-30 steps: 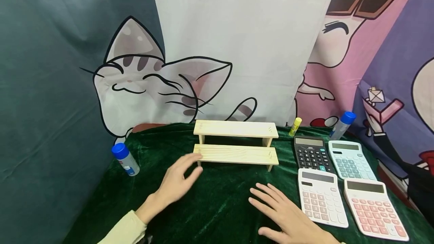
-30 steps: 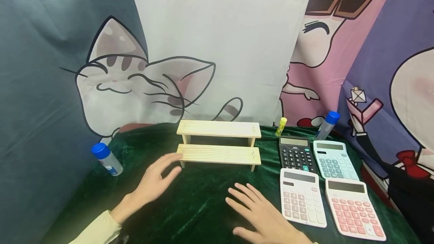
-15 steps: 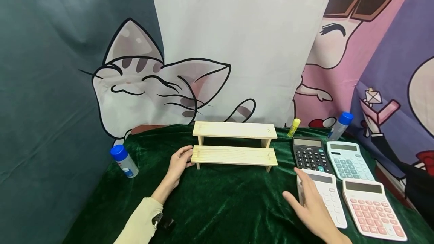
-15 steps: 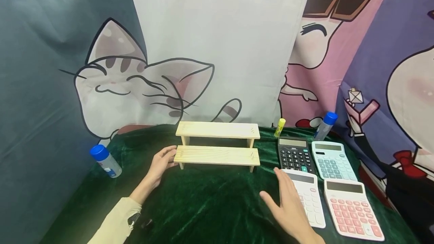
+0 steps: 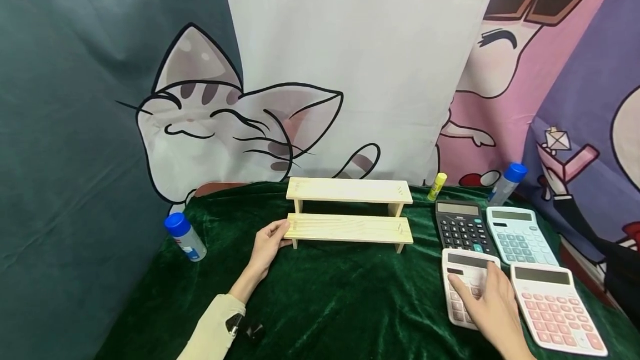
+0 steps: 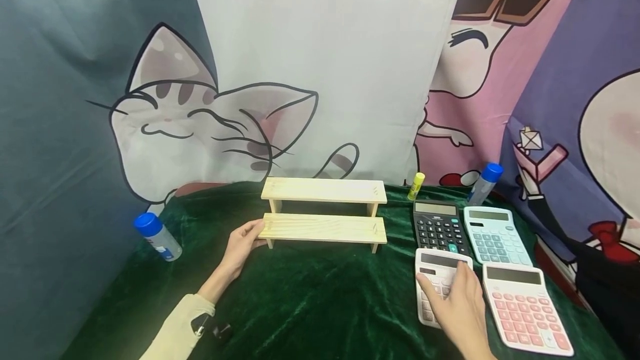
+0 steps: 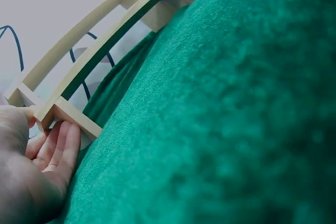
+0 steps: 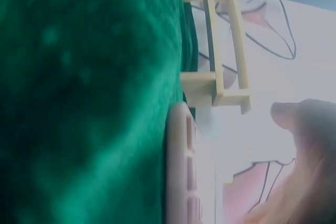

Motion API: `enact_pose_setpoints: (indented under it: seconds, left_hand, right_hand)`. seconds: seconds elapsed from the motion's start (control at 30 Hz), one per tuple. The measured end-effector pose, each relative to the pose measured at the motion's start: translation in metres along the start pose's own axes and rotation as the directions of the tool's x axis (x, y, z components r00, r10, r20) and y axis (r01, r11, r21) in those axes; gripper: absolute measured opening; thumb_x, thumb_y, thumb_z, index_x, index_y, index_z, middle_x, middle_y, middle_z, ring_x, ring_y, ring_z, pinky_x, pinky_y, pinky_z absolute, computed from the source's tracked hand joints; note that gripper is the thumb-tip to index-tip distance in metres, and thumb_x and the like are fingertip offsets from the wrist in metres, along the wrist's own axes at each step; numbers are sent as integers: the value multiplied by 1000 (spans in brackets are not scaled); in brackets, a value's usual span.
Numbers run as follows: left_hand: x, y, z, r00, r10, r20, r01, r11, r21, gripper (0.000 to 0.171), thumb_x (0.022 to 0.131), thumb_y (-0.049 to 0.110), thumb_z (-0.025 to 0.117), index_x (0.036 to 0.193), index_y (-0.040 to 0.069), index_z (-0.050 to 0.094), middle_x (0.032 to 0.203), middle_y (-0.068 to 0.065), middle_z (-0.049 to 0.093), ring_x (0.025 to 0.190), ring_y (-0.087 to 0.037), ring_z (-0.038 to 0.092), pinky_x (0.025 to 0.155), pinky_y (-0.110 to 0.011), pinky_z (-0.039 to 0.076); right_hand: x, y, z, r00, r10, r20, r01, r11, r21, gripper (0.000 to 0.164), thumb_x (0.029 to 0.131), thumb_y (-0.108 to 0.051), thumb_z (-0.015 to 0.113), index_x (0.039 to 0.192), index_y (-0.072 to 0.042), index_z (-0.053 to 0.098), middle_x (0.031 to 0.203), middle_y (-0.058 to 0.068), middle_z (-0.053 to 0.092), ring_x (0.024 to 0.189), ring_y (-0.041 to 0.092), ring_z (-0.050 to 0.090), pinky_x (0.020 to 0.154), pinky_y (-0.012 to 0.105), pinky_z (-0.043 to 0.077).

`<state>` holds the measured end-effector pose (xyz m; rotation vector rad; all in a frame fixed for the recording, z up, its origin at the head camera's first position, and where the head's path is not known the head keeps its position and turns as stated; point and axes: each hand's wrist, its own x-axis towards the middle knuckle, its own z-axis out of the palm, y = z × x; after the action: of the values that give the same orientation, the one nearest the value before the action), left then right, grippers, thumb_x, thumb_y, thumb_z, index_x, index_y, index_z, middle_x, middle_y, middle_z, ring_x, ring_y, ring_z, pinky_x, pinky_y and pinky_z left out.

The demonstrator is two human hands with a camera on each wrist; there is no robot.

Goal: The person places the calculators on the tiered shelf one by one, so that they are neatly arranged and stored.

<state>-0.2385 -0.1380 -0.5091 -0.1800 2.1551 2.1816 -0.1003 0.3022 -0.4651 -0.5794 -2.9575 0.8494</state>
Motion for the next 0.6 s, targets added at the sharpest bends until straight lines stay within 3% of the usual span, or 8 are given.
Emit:
enact_pose_setpoints:
  seconds: [0.1, 0.27, 0.4, 0.6]
  left_hand:
    - [-6, 7, 2, 1000, 12, 13, -13, 1000, 4, 45, 102, 32, 58, 136, 1, 58, 132, -21, 62, 97, -11, 67, 86, -30, 60]
    - [-11, 15, 2, 1000, 6, 25, -6, 1000, 7, 42, 103, 26, 56, 135, -2, 57, 130, -22, 62, 97, -12, 67, 87, -32, 60]
    - [-1, 0, 0, 1000, 14, 5, -14, 1000, 9, 45, 103, 31, 56, 137, 1, 57, 132, -21, 62, 98, -12, 68, 84, -28, 60]
    - [1, -3, -1, 1000, 25, -3, -25, 1000, 11, 47, 103, 33, 57, 137, 1, 56, 132, -21, 62, 97, -12, 68, 83, -28, 61]
  right_hand:
    - [3, 8, -1, 998, 45, 42, -42, 996, -75, 120, 90, -70, 53, 148, 22, 2, 147, 44, 14, 137, 58, 16, 113, 69, 19]
    - [7, 15, -2, 996, 50, 75, -40, 991, -129, 119, 86, -73, 56, 140, 25, 15, 126, 38, 26, 116, 55, 33, 97, 70, 34]
    - [12, 17, -1, 991, 52, 121, -32, 986, -167, 125, 82, -77, 58, 137, 26, 14, 121, 39, 24, 108, 55, 37, 91, 69, 39]
    - [17, 17, 1, 988, 46, 147, -11, 973, -231, 137, 75, -84, 59, 140, 27, 12, 128, 45, 20, 110, 62, 36, 91, 73, 38]
